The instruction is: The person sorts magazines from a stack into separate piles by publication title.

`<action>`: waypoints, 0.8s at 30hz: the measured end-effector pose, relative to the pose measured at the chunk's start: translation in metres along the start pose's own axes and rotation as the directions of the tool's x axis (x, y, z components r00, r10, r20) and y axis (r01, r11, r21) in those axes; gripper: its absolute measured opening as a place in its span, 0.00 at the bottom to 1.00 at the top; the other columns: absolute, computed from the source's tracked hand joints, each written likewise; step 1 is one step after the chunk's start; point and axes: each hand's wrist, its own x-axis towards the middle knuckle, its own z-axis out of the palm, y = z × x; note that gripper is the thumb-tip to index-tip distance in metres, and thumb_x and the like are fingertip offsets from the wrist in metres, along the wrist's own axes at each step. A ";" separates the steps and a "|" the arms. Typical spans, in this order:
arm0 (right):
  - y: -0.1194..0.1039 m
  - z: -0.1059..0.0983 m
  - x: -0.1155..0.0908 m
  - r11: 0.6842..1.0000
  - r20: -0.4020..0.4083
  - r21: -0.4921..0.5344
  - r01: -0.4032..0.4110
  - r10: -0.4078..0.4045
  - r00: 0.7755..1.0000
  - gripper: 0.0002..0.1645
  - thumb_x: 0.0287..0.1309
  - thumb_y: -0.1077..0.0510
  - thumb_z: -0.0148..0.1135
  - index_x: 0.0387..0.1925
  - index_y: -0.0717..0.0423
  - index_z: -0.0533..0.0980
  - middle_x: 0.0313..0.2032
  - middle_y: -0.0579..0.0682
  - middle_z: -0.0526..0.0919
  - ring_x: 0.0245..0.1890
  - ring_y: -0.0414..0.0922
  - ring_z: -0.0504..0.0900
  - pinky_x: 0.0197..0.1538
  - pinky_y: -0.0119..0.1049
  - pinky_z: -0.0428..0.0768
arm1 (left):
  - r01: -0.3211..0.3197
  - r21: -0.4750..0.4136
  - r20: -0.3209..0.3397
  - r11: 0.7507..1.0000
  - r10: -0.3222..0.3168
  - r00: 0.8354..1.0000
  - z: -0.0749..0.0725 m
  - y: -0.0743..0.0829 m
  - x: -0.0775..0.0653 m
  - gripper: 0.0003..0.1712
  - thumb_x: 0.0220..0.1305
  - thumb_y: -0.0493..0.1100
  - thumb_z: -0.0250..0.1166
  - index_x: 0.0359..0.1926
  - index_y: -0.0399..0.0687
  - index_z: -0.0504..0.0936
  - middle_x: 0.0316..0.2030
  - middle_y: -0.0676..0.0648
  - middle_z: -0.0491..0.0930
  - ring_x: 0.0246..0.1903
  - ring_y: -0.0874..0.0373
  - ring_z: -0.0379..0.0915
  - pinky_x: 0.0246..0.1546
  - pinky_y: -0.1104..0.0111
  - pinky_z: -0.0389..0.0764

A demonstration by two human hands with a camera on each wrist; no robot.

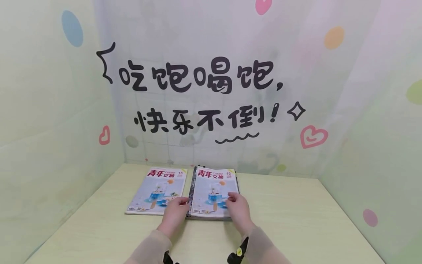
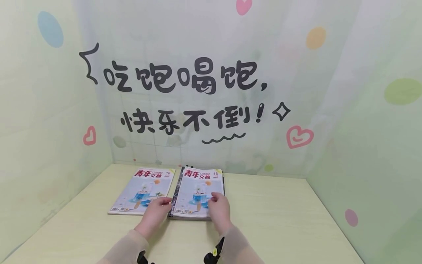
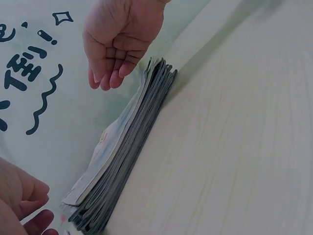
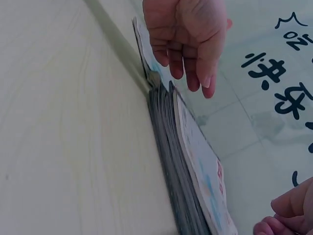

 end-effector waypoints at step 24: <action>0.048 -0.001 -0.005 0.998 -0.153 0.004 -0.070 0.070 0.986 0.26 0.64 0.62 0.54 0.59 0.75 0.68 0.59 0.72 0.68 0.62 0.67 0.63 0.64 0.58 0.64 | 0.047 0.045 -0.168 0.998 -0.039 0.985 0.043 -0.008 -0.013 0.23 0.61 0.42 0.63 0.56 0.36 0.78 0.55 0.32 0.70 0.56 0.32 0.63 0.57 0.42 0.64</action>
